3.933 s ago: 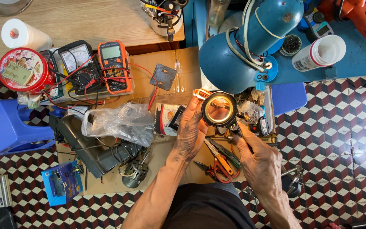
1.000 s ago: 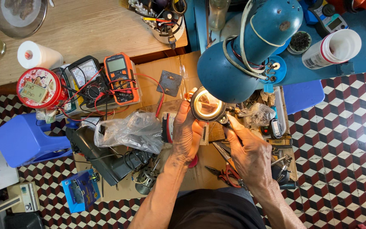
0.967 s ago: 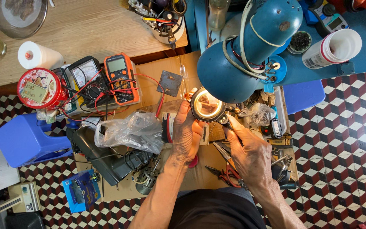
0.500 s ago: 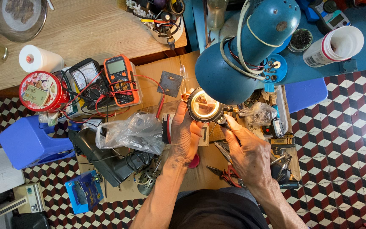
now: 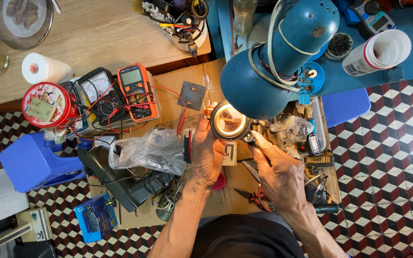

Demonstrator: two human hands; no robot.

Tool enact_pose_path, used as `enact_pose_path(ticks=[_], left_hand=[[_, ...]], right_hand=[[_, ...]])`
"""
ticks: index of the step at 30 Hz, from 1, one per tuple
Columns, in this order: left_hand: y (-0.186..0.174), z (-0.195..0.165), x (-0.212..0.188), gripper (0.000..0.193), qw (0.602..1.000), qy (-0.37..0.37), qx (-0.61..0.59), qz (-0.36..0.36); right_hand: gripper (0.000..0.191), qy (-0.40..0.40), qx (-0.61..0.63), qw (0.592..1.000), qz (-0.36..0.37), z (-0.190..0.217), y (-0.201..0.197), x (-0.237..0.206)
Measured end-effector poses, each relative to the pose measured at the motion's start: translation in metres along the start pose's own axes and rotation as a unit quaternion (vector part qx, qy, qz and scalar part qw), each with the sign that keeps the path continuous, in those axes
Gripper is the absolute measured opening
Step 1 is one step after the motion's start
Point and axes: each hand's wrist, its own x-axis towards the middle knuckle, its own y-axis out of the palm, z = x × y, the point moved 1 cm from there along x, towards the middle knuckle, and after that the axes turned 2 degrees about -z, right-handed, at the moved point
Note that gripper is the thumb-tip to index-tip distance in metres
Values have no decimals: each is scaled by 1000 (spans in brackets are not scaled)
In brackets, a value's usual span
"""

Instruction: The person works at a cluttered workbench, using pliers to strip and adjust copper wires on a small cylindrical component. They use a magnifying glass to inspect the component and a flashlight to illuminate the work area. The person continues to manipulate the wires and component throughout the clip.

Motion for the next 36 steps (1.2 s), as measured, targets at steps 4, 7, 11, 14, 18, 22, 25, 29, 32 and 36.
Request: enact_pose_path(ticks=[4, 7, 11, 14, 18, 22, 25, 29, 32, 36], left_hand=[[-2, 0, 0, 63, 1000, 2, -7, -2], [-3, 0, 0, 64, 1000, 0, -2, -8], [-5, 0, 1, 70, 1000, 4, 16, -17], [-6, 0, -1, 73, 1000, -1, 10, -20], [-6, -2, -2, 74, 999, -5, 29, -19], [-7, -2, -2, 73, 999, -6, 29, -25], [-8, -1, -1, 74, 999, -5, 25, -22], [-8, -1, -2, 70, 998, 14, 60, 9], [-8, -5, -6, 61, 998, 14, 58, 34], [-12, -14, -3, 56, 996, -29, 81, -1]], right_hand=[[33, -17, 24, 1000, -5, 0, -1, -1], [33, -22, 19, 1000, -8, 1, -1, -1], [36, 44, 14, 999, 21, 1, -2, -2], [35, 6, 21, 1000, 11, 2, -3, -3], [35, 17, 25, 999, 11, 3, -2, -3], [35, 2, 25, 1000, 6, 4, -2, -4], [35, 7, 24, 1000, 8, 3, -1, -5], [37, 42, 12, 999, 25, -3, -1, -8], [24, 65, -41, 995, 61, -13, -9, -19], [39, 130, 7, 990, 59, -34, -31, -52]])
